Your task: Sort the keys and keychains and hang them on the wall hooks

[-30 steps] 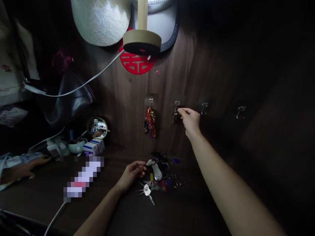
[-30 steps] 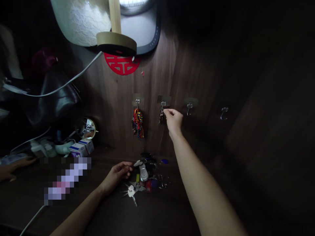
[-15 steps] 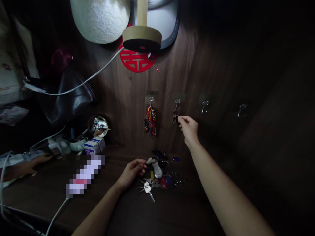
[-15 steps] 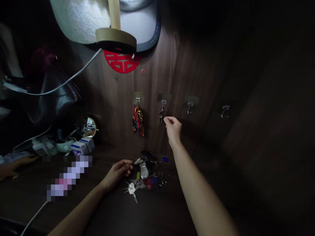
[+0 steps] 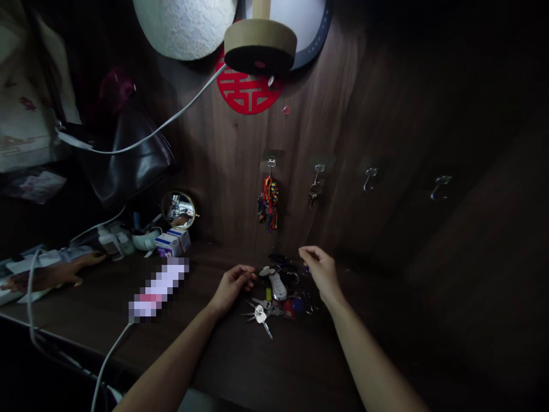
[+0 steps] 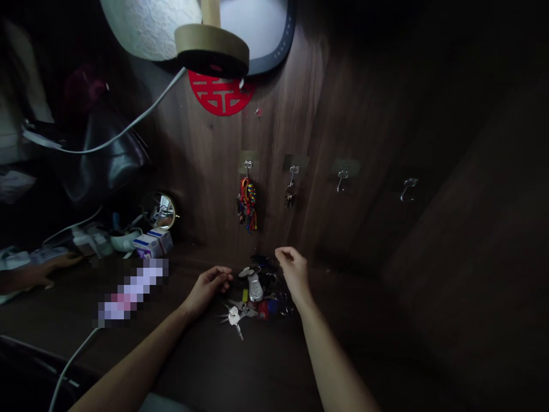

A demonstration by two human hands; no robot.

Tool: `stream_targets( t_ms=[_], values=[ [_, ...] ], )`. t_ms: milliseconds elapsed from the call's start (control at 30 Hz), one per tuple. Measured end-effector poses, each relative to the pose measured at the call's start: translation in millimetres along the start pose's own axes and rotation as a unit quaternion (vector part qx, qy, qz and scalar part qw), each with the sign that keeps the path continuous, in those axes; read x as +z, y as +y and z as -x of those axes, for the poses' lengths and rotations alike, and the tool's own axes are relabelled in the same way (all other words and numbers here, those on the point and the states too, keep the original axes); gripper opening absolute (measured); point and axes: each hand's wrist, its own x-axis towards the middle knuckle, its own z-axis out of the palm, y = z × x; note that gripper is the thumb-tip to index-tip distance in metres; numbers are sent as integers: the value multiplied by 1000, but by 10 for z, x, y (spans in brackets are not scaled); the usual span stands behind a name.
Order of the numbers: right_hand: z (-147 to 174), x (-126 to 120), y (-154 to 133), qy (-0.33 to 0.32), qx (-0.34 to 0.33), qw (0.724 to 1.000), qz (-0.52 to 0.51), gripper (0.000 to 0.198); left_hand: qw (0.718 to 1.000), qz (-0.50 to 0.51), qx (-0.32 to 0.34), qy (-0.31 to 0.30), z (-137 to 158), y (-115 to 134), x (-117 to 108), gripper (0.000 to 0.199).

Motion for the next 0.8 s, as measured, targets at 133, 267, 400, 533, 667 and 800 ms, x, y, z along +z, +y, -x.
stream_targets(
  t_ms=[133,267,400,533,667,800],
  values=[
    [174,27,133,-45,-9,999,22,28,1000,-16,16,21,-8,-7,-6,27],
    [293,70,281,-79,-27,996,42,25,999,-36,34,23,-18,-46,-15,25],
    [374,129,400,-104,-86,985,104,20,993,-99,59,19,-10,-64,-18,20],
    [427,189,426,-126,-176,956,196,14,965,-230,129,-14,29,-40,3,19],
    [469,228,412,-164,-207,930,257,13,893,-389,208,-85,71,-20,42,26],
    [504,244,429,-190,-213,909,304,12,833,-486,241,-105,94,-43,75,31]
  ],
)
